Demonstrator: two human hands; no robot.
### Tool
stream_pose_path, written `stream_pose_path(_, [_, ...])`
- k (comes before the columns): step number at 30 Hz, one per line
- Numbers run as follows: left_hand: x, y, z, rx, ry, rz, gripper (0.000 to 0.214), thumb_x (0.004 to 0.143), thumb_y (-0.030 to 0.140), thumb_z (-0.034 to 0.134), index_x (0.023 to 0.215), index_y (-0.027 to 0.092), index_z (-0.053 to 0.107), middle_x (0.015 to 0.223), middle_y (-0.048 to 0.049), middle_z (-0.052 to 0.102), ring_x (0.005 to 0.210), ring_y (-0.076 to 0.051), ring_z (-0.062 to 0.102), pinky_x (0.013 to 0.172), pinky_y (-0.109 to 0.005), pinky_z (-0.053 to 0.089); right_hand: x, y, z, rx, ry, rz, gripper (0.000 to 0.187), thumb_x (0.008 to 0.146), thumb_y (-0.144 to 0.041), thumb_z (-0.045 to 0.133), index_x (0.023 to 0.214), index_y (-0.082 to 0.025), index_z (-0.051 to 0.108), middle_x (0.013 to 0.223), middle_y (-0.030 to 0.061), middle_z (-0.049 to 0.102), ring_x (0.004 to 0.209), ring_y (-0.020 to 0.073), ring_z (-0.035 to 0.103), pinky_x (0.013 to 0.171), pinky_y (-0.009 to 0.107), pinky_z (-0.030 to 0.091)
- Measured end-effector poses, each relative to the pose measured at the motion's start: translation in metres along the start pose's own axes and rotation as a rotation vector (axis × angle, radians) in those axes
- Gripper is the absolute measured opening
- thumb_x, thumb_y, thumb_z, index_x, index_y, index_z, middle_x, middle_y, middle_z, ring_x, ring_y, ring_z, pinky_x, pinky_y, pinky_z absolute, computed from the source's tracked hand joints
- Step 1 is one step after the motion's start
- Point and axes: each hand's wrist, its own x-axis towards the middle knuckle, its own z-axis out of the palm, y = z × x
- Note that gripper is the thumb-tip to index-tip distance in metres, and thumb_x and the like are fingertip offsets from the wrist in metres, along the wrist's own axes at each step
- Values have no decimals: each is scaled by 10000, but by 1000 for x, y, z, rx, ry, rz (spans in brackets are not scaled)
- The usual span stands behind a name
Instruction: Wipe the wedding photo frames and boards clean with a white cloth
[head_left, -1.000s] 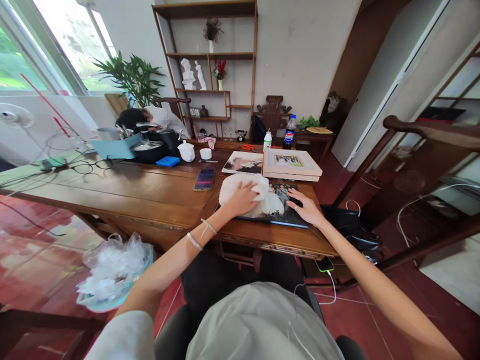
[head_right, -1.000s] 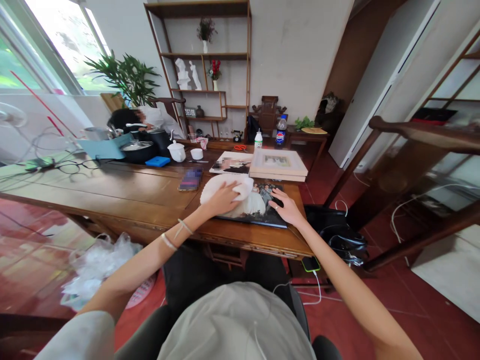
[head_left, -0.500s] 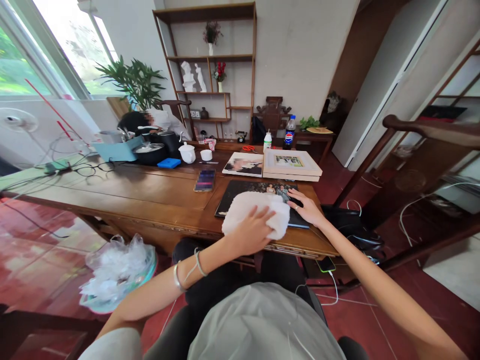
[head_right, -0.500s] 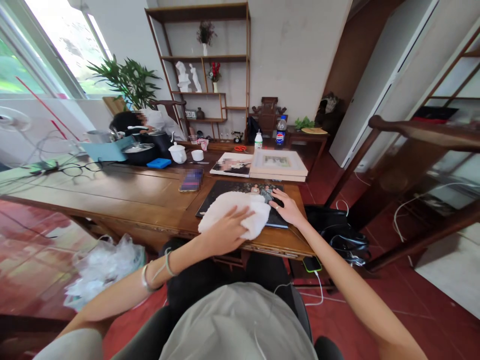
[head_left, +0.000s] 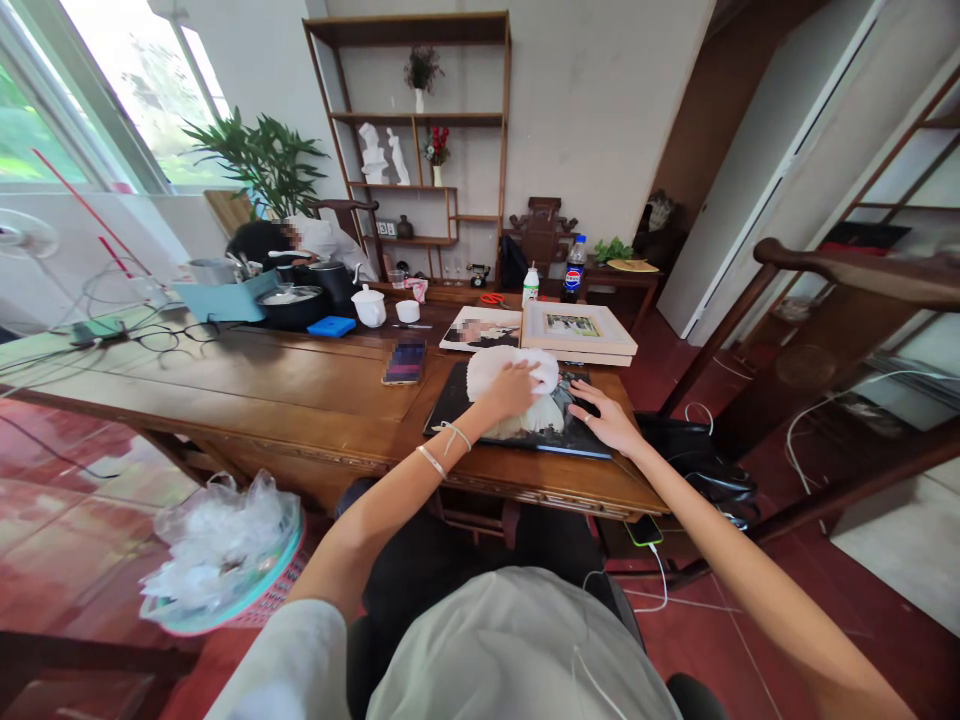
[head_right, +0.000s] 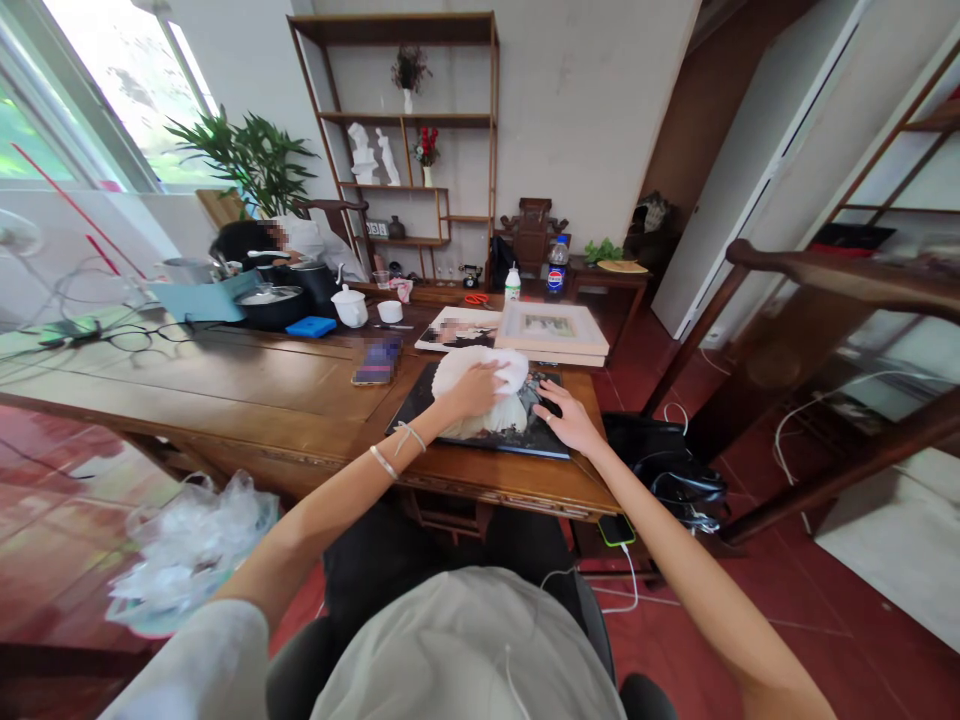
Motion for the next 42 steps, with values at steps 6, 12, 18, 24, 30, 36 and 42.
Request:
stream_pose_path(6, [-67,49,-22,41,27,74,282,904,240,454,1054,153,676,1413,-113,475,1268,-290,447,1026,-431,388,0,-2,0,7,-5,-15,381,848,-405,590,1192,-252,652,1373,65,541,1336,262,416,1148,478,274])
stream_pose_path(12, [-101,77,-26,52,62,62,269,887,281,486,1005,168,699,1412,-110,469,1271,-323,422,1009,-472,393,1,2,2,-12,7,-35,340,881,-319,515,1181,-241,655,1349,60,565,1328,249,431,1143,484,285])
stream_pose_path(18, [-33,39,-11,-7,40,6,284,896,281,488,1085,171,669,1520,-97,317,1375,-304,304,1072,-451,338,0,3,1,-3,9,-42,374,864,-299,527,1224,-264,620,1363,42,553,1340,239,414,1146,482,280])
stream_pose_path(24, [-20,56,-7,-34,23,-147,333,913,262,458,1175,151,632,1488,-137,366,1360,-355,314,1073,-530,299,1,7,3,11,23,-22,406,878,-314,494,1268,-257,591,1398,38,514,1362,235,377,1157,488,249])
stream_pose_path(30, [-79,126,-18,3,-11,-59,307,892,251,464,1078,162,692,1481,-129,381,1357,-400,298,1048,-549,307,3,13,3,74,17,-46,399,869,-383,518,1229,-249,626,1367,49,548,1356,249,385,1154,469,270])
stream_pose_path(36, [-85,139,-14,18,47,-16,325,874,259,467,1096,154,679,1413,-174,455,1295,-453,370,1009,-638,314,3,11,2,76,17,-39,373,862,-353,532,1205,-255,641,1356,43,559,1345,251,402,1143,480,289])
stream_pose_path(42, [-36,85,0,45,91,-161,364,897,242,434,1188,133,623,1417,-196,443,1315,-474,334,1004,-711,262,2,7,3,39,24,-35,403,850,-254,509,1237,-246,619,1363,43,549,1351,234,391,1156,476,260])
